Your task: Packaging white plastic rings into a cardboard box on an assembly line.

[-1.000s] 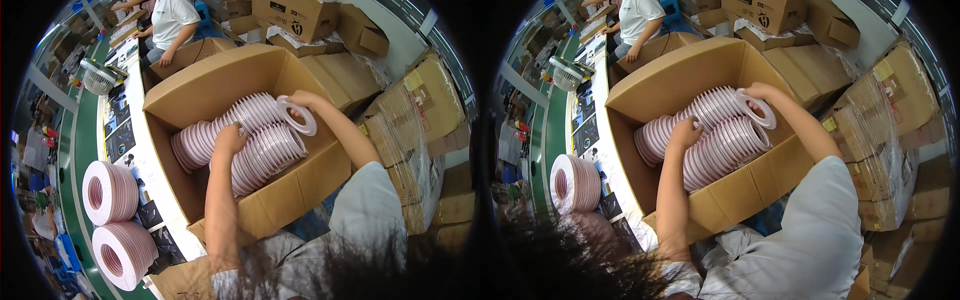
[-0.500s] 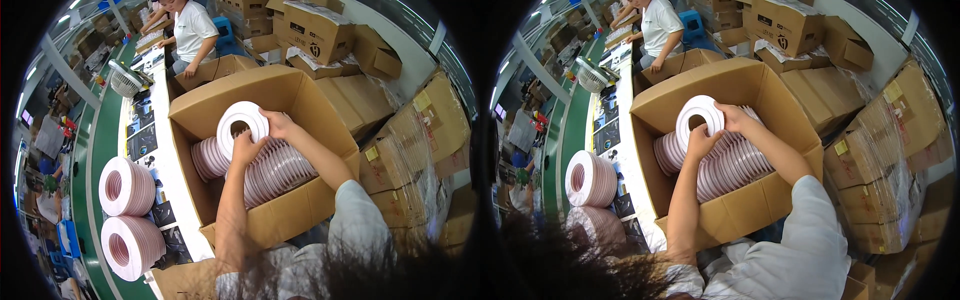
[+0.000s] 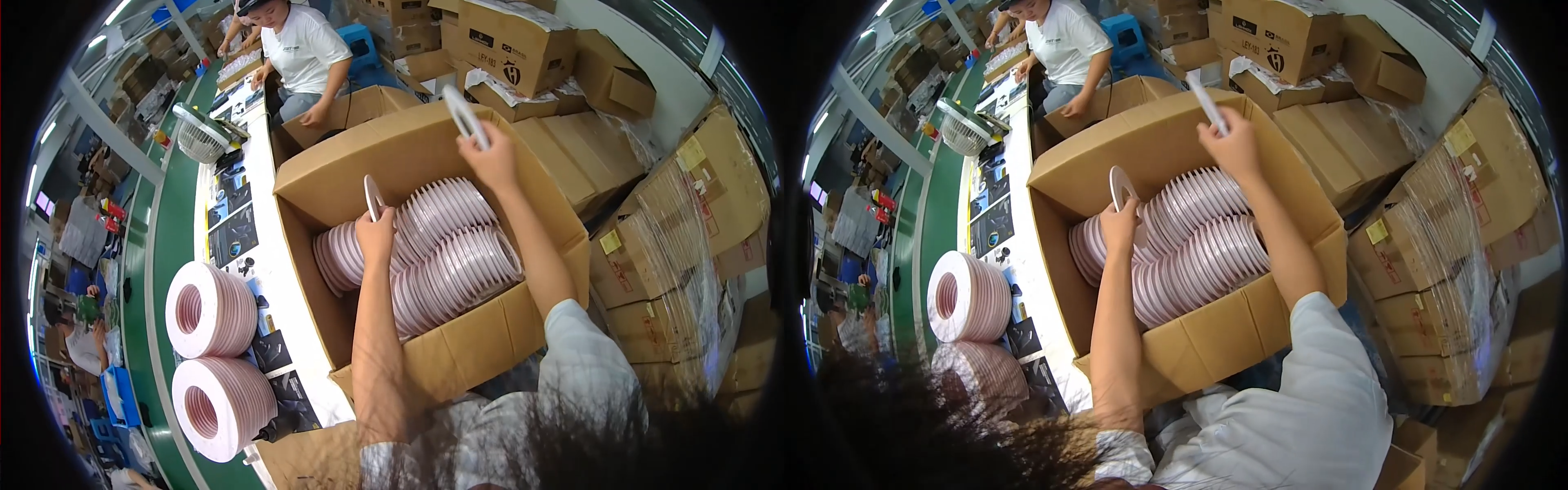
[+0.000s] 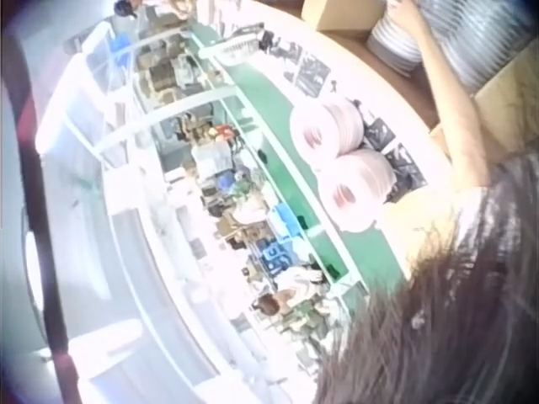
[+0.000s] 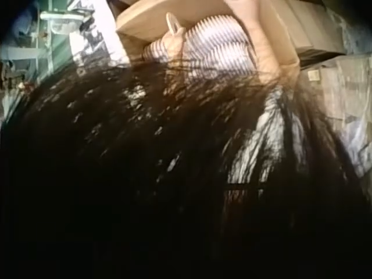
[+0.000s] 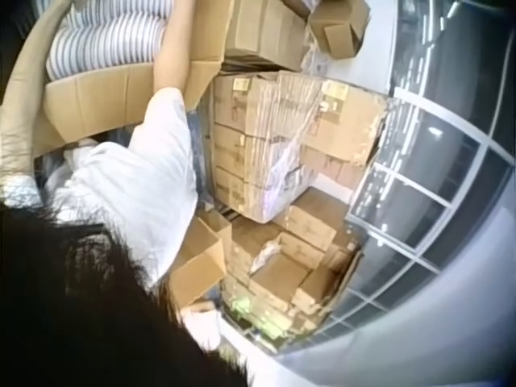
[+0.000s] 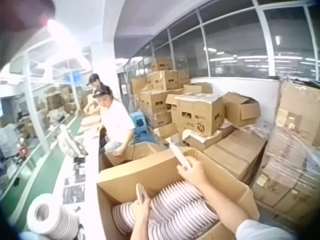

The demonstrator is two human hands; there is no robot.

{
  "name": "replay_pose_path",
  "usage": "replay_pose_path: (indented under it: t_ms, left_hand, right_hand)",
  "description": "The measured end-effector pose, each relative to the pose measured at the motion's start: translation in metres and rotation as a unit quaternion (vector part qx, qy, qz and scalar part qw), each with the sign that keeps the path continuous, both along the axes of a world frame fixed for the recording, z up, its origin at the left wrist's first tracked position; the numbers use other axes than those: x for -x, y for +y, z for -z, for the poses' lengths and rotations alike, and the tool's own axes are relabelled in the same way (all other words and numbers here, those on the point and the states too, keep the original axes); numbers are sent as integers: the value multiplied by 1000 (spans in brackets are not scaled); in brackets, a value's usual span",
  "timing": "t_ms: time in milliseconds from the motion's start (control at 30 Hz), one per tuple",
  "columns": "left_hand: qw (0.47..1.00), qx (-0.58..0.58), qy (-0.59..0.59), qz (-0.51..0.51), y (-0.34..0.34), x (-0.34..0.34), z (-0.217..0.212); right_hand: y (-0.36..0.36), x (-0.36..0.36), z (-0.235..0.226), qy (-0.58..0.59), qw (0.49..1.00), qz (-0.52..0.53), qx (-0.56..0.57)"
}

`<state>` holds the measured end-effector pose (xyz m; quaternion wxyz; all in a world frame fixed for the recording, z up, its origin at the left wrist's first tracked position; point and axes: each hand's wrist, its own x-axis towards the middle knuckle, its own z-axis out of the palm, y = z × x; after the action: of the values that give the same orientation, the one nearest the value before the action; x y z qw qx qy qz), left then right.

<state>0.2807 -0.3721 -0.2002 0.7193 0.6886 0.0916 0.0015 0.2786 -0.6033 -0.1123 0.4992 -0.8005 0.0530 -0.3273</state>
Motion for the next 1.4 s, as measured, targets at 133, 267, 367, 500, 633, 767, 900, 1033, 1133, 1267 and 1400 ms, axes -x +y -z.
replay_pose_path:
  t_ms: [133,267,367,500,633,767,900,1033,1133,1267,1400]
  left_hand:
    - [955,-266,-131,-2,-7,-1,-9]
    - [939,-339,-56,32,2,4,-1]
    - [931,-361,-47,26,2,7,-24]
    - [923,-382,-46,12,11,5,-5]
    - [930,-367,-15,21,10,-2,-16]
    - [935,-354,-18,30,17,2,-13]
    - [924,-381,-24,25,5,1,-24]
    - [900,-434,-46,-9,18,3,-31]
    - [900,-434,-39,-2,16,1,-42]
    - [939,-342,17,15,25,5,-57]
    - [910,-403,29,91,27,-12,-62]
  right_hand:
    - [23,-14,50,-253,912,-137,294]
    - [26,-17,37,-12,997,-76,-17]
    - [37,-10,55,-96,947,-223,209]
    - [34,-8,23,-81,990,-80,81]
    - [49,2,44,-95,951,-138,259]
    - [38,-7,31,-75,993,-34,84]
    - [34,-3,72,-118,885,-309,329]
    - [52,2,38,-42,997,-69,-9]
    - [50,3,61,-150,876,-290,355]
    - [41,-14,44,-142,987,-67,-36]
    - [44,-14,68,-202,885,-241,343]
